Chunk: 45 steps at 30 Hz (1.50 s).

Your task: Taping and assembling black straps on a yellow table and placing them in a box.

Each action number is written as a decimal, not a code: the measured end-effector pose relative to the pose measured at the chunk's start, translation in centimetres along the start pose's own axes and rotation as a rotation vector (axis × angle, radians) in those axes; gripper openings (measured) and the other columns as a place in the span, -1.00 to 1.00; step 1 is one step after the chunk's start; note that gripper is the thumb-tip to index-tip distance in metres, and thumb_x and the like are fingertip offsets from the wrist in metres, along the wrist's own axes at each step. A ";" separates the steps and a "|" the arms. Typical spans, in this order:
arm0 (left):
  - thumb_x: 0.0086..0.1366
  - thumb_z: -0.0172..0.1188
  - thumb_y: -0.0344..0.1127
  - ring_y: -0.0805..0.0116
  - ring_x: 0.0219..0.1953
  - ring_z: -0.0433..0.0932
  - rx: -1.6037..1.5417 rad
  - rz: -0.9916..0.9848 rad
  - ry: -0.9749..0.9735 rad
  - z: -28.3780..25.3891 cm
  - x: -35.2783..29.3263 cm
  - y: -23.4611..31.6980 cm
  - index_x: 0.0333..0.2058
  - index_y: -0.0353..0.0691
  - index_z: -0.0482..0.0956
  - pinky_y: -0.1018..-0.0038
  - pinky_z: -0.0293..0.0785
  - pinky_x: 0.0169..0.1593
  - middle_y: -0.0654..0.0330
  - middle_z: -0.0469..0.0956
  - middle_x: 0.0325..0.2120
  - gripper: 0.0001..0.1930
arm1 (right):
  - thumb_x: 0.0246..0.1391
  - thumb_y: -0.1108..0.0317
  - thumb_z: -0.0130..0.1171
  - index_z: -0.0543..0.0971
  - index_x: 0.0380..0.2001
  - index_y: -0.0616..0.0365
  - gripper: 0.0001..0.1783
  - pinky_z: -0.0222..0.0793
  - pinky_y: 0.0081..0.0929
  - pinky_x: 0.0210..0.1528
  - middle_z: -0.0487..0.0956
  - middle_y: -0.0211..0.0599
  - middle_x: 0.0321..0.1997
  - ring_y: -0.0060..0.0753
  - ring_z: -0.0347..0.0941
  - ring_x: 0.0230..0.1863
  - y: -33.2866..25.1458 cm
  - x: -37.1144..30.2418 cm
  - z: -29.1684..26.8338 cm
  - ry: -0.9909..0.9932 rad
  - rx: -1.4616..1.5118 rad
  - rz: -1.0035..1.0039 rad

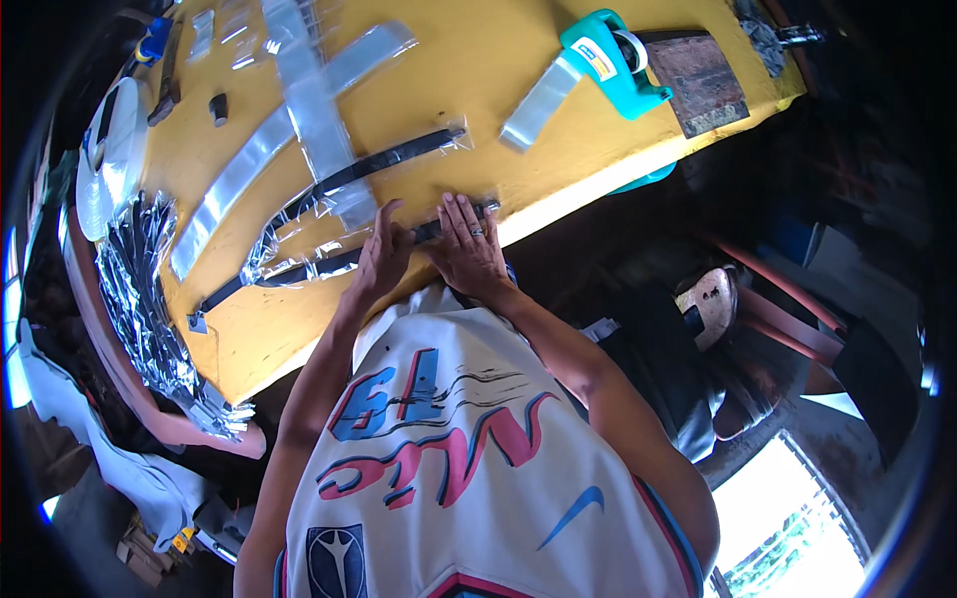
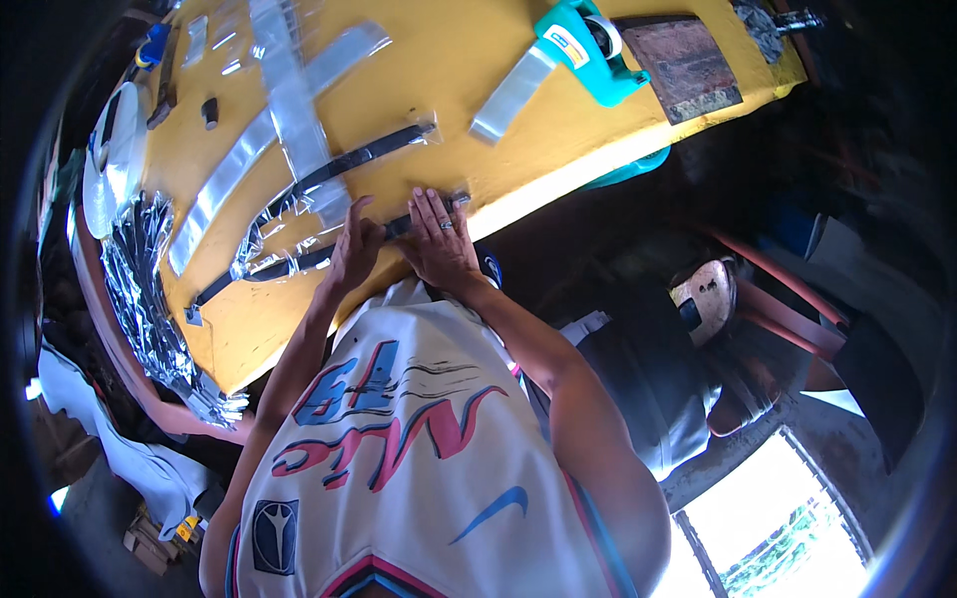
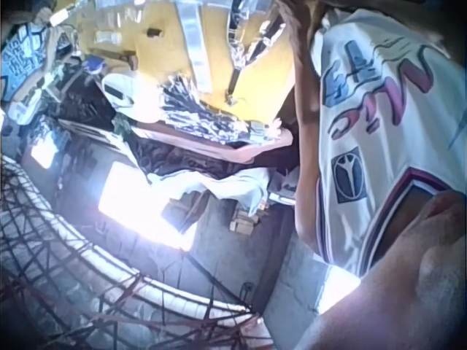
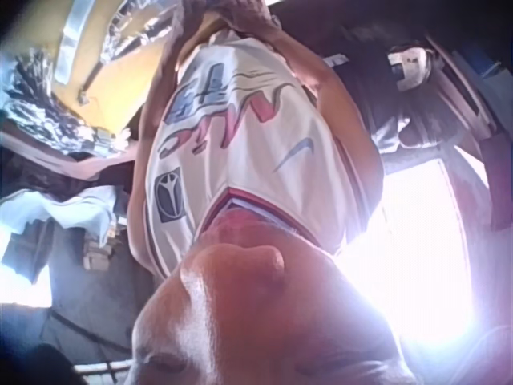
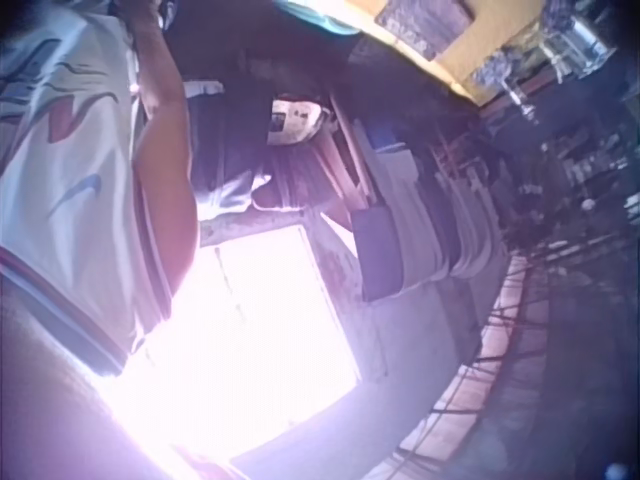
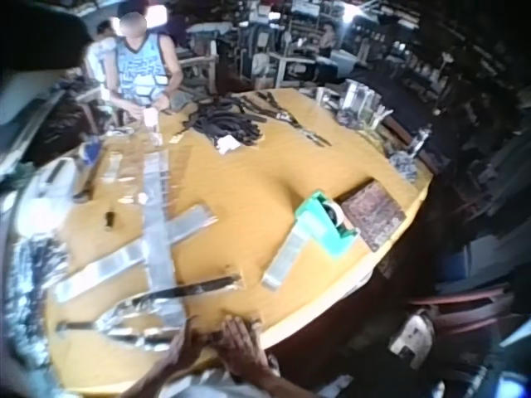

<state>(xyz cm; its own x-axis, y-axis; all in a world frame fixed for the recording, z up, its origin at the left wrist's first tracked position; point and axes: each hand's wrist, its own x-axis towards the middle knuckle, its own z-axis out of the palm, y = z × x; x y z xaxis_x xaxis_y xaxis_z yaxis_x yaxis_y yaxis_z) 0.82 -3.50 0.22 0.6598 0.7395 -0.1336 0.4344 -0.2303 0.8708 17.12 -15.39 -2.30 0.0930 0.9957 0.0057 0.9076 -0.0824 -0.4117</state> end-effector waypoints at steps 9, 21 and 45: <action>0.32 0.08 -0.46 0.03 -0.46 0.47 0.102 -0.036 -0.205 -0.1 1.7 0.1 0.34 -0.11 0.04 0.19 0.39 -0.28 0.03 0.43 -0.53 -0.35 | 0.32 -0.17 -0.10 0.16 0.41 0.28 -0.16 -0.34 0.15 0.53 -0.03 -0.06 0.57 -0.10 -0.21 0.60 -0.2 0.2 -0.2 -0.019 -0.033 0.016; 0.33 0.10 -0.42 0.06 -0.49 0.43 0.039 -0.049 -0.268 -0.6 2.1 0.1 0.36 -0.12 0.02 0.18 0.36 -0.29 0.01 0.44 -0.54 -0.32 | 0.23 -0.28 -0.03 0.11 0.43 0.29 -0.02 -0.34 0.17 0.53 -0.05 -0.03 0.58 -0.09 -0.23 0.60 -0.1 0.2 -0.3 -0.037 -0.041 0.002; 0.30 0.11 -0.40 -0.11 -0.46 0.52 0.086 -0.052 -0.233 -0.5 1.9 -0.1 0.37 -0.12 -0.01 0.11 0.42 -0.30 -0.03 0.52 -0.52 -0.29 | 0.24 -0.28 -0.05 0.10 0.43 0.28 -0.03 -0.44 0.14 0.53 -0.05 -0.04 0.58 -0.09 -0.26 0.61 -0.4 0.4 -0.4 -0.036 -0.014 0.027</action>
<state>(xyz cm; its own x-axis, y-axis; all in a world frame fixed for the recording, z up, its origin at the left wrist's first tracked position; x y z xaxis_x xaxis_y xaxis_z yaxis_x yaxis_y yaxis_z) 1.75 -1.72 0.16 0.7542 0.5883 -0.2916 0.5156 -0.2558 0.8177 16.98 -15.01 -1.82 0.1031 0.9939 -0.0386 0.9105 -0.1099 -0.3987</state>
